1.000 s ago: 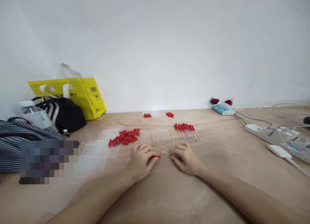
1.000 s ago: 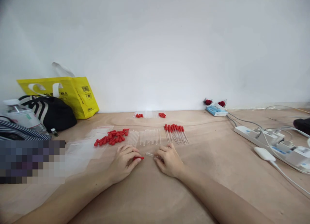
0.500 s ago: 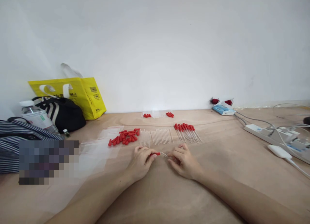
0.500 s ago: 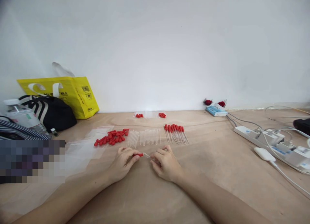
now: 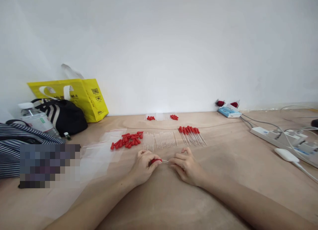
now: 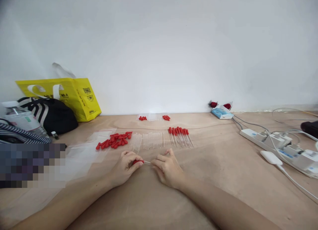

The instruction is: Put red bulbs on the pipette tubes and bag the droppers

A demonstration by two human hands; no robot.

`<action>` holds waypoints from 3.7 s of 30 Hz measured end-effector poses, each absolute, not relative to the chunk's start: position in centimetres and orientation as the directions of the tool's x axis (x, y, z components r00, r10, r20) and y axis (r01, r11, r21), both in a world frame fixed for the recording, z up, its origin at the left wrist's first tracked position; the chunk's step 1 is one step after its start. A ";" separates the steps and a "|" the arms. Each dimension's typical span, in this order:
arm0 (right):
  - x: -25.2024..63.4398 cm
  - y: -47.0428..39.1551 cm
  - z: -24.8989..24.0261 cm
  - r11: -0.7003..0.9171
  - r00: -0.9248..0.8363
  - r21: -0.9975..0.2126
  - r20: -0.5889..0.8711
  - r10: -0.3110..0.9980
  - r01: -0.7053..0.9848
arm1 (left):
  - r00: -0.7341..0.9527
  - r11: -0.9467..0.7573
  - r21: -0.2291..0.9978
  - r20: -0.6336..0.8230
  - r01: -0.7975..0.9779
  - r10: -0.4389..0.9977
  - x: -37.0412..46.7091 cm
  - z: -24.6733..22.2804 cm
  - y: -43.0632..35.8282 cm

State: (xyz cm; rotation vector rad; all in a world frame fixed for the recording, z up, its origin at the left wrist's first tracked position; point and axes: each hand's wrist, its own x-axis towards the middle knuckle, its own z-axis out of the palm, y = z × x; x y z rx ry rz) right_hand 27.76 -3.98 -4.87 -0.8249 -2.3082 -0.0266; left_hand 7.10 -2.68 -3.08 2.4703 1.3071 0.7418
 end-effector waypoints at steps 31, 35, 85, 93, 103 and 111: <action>27.4 -4.1 -3.6 0.750 -0.605 -0.180 0.486 0.630 0.637 | 0.624 -0.754 0.199 0.453 0.626 0.637 7.4 -2.8 -3.6; 27.9 -3.7 -3.3 0.644 -0.510 -0.162 0.481 0.713 0.748 | 0.538 -0.674 0.201 0.461 0.711 0.706 6.7 -3.0 -3.0; 27.1 2.8 -3.1 0.118 -0.072 -0.088 0.407 0.911 0.989 | 0.080 -0.136 0.074 0.503 0.988 0.860 -0.6 -1.6 2.1; 30.1 -2.3 -4.3 0.605 -0.494 -0.081 0.498 0.713 0.792 | 0.126 -0.144 0.006 0.448 0.990 0.885 -0.4 -0.3 4.4; 30.3 -2.4 -4.2 0.649 -0.526 -0.195 0.439 0.729 0.735 | 0.178 -0.161 -0.075 0.443 0.984 0.879 -1.4 -0.8 6.3; 30.3 -2.4 -4.2 0.636 -0.513 -0.226 0.425 0.746 0.738 | 0.309 -0.258 -0.171 0.504 0.951 0.806 -0.6 0.2 3.8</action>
